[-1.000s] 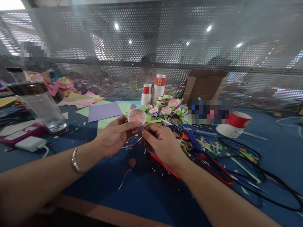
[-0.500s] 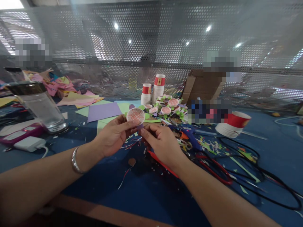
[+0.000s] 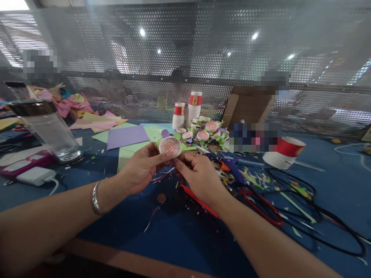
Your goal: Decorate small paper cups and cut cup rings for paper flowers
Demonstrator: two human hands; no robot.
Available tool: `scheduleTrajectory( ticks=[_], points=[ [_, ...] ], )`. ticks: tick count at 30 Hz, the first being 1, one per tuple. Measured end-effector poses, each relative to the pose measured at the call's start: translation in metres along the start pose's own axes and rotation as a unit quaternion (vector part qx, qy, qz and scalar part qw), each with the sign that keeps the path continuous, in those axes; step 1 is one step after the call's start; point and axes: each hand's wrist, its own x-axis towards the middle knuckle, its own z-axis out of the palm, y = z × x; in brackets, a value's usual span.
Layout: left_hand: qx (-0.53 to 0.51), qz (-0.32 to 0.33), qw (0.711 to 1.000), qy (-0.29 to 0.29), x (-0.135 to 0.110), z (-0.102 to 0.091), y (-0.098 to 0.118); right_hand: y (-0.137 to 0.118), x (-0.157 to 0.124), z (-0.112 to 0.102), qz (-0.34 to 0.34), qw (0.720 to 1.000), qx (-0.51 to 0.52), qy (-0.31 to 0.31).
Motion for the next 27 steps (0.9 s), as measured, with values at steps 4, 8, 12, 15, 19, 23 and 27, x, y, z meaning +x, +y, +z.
scheduleTrajectory(
  ticks=[4,8,12,15,19,23,27],
  points=[
    [-0.001,-0.001,1.000,-0.002,0.0000,0.0001,0.0008,-0.0039,-0.0008,-0.0016,-0.001,1.000,0.004,0.000],
    [0.017,0.013,1.000,0.007,0.0005,-0.0009,0.0028,-0.0039,-0.0013,-0.0024,-0.012,1.000,0.003,-0.006],
    [0.033,0.020,0.999,0.012,-0.0011,-0.0002,0.0040,-0.0007,-0.0015,-0.0025,-0.014,1.000,0.005,-0.011],
    [0.032,0.021,0.999,0.016,-0.0029,0.0010,0.0047,0.0014,-0.0015,-0.0027,-0.013,1.000,0.007,-0.021],
    [0.029,0.018,0.999,0.019,-0.0037,0.0015,0.0053,0.0011,-0.0013,-0.0032,-0.017,0.999,0.014,-0.024],
    [0.021,0.011,1.000,0.012,-0.0027,0.0021,0.0061,0.0011,-0.0008,-0.0047,-0.019,0.999,0.004,-0.028],
    [0.027,0.015,1.000,0.002,-0.0028,0.0035,0.0084,0.0027,-0.0010,-0.0067,-0.011,0.999,-0.039,-0.015]
  ],
)
